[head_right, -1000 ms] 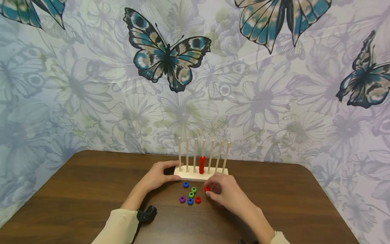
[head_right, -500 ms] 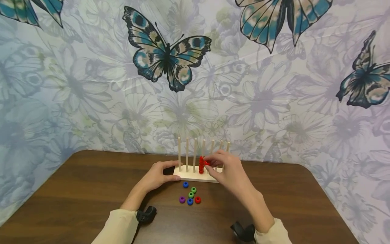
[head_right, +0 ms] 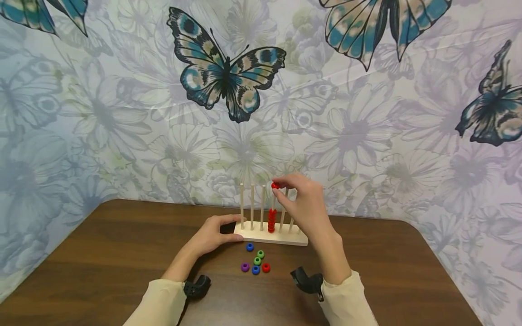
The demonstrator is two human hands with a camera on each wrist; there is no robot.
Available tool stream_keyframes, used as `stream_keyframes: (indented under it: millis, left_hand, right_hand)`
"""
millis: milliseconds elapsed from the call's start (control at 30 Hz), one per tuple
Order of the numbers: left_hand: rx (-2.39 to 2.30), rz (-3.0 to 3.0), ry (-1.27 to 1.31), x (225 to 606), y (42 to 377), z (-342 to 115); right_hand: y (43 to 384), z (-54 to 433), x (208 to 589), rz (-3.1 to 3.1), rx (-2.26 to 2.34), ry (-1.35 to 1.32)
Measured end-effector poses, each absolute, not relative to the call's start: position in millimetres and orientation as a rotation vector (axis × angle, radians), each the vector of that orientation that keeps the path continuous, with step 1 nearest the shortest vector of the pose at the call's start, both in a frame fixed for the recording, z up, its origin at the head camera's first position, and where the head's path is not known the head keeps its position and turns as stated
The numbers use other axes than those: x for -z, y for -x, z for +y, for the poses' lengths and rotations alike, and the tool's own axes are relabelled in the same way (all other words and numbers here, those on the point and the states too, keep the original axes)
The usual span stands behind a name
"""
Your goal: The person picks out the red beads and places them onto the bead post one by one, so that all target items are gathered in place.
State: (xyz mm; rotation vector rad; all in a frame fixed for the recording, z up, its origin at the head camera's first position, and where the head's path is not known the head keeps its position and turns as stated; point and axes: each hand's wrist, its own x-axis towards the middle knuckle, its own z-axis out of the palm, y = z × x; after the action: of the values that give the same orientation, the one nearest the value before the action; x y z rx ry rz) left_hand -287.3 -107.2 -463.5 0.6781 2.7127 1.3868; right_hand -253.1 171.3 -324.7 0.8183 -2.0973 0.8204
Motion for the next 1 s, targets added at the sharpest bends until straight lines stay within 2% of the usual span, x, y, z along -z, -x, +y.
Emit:
stream_keyframes:
  millis: [700,1000]
  left_hand:
    - [-1.397,2.717,-0.668,464,287,-107]
    - [-1.397,2.710,-0.671,464,288,-107]
  right_hand:
    - [261,171,338,-2.166,-0.773,-0.785]
    - [252,185,343,-2.084,-0.832,-0.736]
